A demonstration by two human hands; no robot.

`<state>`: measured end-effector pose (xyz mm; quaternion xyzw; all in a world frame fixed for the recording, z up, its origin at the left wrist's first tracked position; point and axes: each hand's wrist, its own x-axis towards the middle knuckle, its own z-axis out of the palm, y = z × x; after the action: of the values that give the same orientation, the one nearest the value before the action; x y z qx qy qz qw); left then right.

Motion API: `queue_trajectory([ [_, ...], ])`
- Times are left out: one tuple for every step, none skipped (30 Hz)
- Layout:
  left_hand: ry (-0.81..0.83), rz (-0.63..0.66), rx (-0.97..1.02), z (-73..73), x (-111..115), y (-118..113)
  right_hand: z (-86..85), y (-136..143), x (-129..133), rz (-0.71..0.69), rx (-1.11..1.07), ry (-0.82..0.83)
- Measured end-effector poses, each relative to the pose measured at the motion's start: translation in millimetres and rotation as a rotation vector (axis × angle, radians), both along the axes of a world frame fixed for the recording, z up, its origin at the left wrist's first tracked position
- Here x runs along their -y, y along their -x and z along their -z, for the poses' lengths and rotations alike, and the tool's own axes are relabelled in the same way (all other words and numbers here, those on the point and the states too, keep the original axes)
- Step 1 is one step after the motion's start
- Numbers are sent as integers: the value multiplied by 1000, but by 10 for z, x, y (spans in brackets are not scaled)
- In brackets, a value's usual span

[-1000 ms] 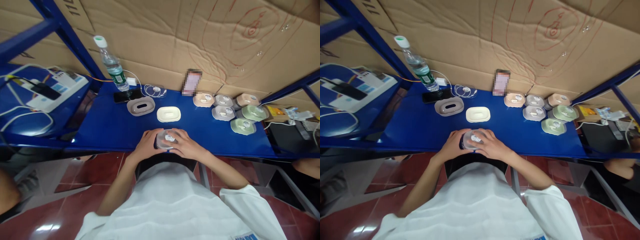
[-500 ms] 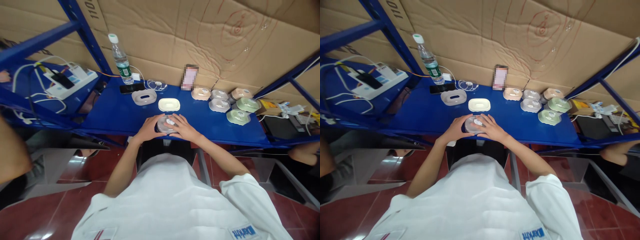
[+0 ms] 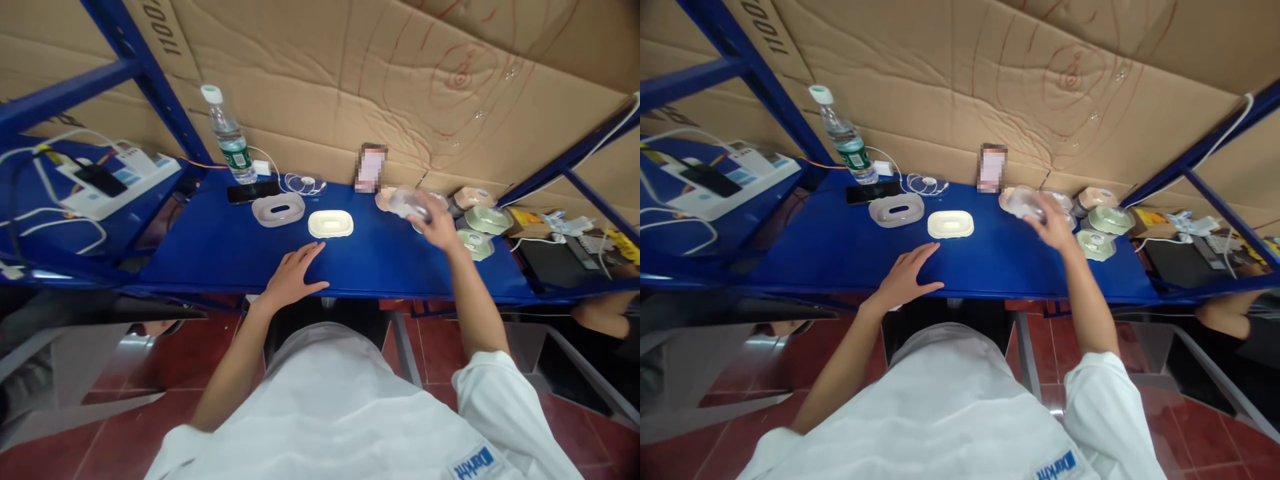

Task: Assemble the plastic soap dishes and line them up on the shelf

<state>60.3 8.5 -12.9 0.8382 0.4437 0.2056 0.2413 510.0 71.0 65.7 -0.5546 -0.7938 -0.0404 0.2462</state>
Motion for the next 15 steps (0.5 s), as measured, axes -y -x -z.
queue_trajectory([
  [-2, -11, -5, 4, 6, -1, -49, -238, -130, 76, -10, -3],
  [-6, -20, -9, 9, 11, -1, -81, -449, -247, 147, -11, 3],
  [-8, -25, -14, 14, 13, 0, -96, -625, -347, 202, -3, 16],
  [-10, -29, -19, 20, 11, 2, -96, -764, -428, 243, 10, 32],
  [-12, -30, -24, 28, 6, 5, -85, -866, -493, 263, 26, 51],
  [-18, -31, -28, 37, -2, 7, -65, -937, -543, 268, 42, 67],
  [-27, -31, -29, 47, -12, 8, -42, -986, -581, 266, 57, 79],
  [-38, -30, -30, 59, -22, 7, -16, -1021, -611, 265, 70, 86],
  [-50, -28, -29, 72, -29, 4, 7, -1050, -634, 270, 80, 88],
  [-62, -28, -27, 85, -31, -1, 25, -1080, -653, 283, 86, 89],
  [-70, -29, -27, 98, -27, -6, 38, -1112, -669, 301, 88, 88],
  [-73, -32, -28, 109, -18, -10, 45, -1144, -681, 323, 86, 85],
  [-71, -38, -28, 115, -7, -12, 47, -1168, -690, 345, 81, 82],
  [-63, -47, -24, 115, 1, -9, 44, -1175, -697, 366, 76, 79],
  [-47, -50, -9, 104, 0, 0, 39, -1152, -699, 385, 69, 70],
])
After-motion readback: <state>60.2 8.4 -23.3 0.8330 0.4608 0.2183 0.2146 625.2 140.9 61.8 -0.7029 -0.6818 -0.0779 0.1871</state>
